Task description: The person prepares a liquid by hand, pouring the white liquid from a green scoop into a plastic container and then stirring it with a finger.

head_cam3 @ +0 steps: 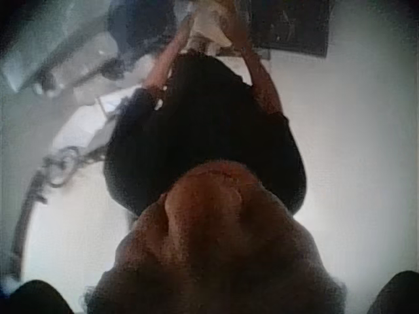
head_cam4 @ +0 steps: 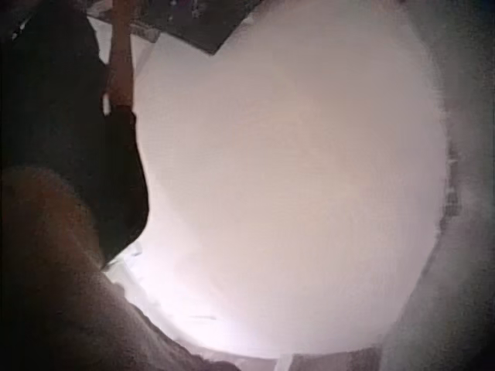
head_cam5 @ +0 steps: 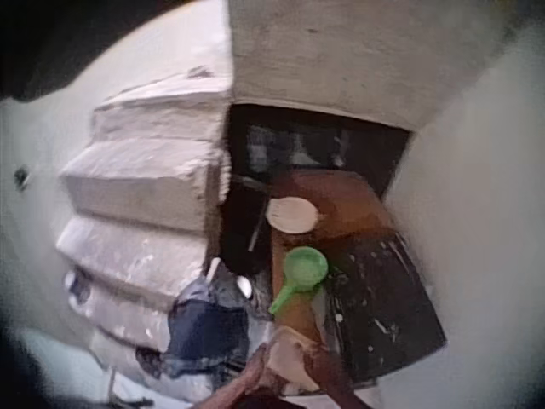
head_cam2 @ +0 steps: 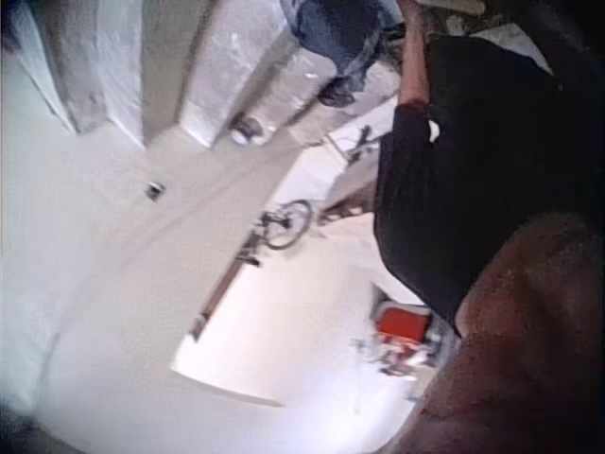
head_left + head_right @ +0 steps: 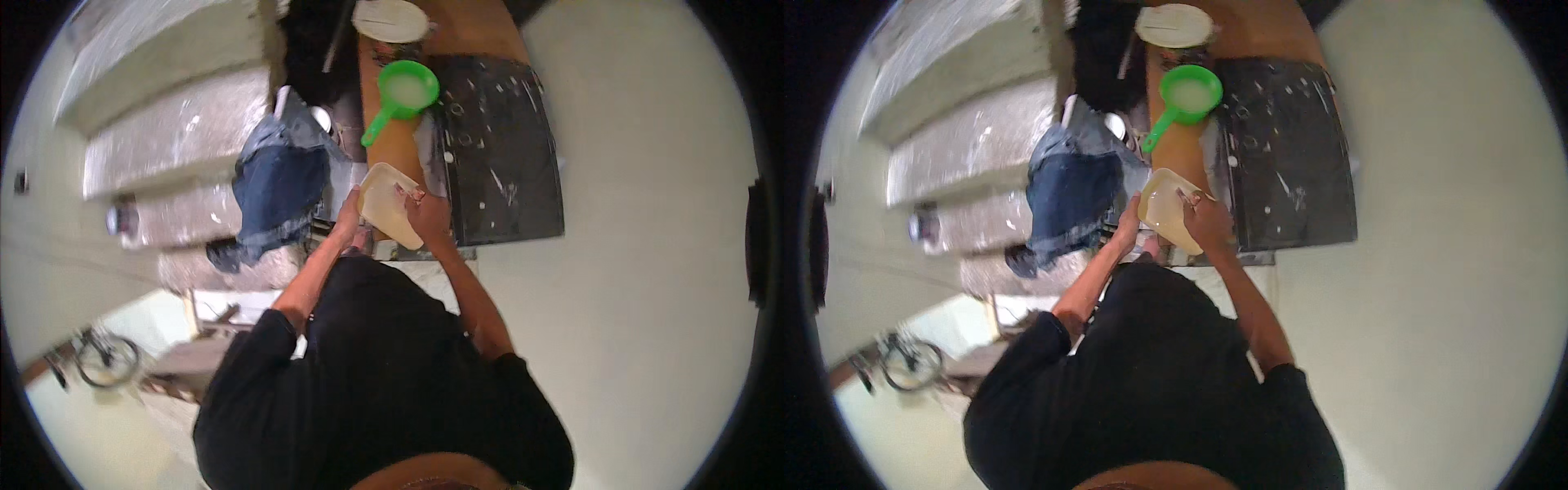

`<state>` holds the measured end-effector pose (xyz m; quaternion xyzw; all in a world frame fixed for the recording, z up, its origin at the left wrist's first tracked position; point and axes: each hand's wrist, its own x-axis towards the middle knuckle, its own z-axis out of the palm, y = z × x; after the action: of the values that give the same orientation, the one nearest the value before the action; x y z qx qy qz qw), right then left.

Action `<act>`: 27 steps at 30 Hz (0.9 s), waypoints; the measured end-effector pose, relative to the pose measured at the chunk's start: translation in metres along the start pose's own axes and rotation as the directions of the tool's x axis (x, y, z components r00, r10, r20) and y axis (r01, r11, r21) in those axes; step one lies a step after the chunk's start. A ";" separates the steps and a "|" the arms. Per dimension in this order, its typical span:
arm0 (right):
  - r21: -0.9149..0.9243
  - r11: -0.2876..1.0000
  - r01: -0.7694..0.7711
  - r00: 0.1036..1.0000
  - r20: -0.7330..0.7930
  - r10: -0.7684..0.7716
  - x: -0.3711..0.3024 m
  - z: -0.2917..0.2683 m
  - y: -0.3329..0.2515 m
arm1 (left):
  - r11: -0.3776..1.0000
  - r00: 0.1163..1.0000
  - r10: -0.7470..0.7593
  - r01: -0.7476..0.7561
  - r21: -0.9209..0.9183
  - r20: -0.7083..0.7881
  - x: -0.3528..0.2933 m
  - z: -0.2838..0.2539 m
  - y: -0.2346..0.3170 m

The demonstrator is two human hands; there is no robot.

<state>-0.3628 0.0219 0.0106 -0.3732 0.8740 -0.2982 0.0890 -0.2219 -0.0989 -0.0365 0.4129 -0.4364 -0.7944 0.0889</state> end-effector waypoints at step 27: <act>-0.011 0.997 0.082 0.994 0.068 -0.081 0.010 0.016 -0.008 | 0.999 0.998 0.034 -0.035 0.016 0.049 0.030 -0.019 -0.032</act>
<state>-0.3592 0.0035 0.0029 -0.4189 0.8566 -0.2829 0.1039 -0.2200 -0.1065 -0.0839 0.3866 -0.4521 -0.7990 0.0884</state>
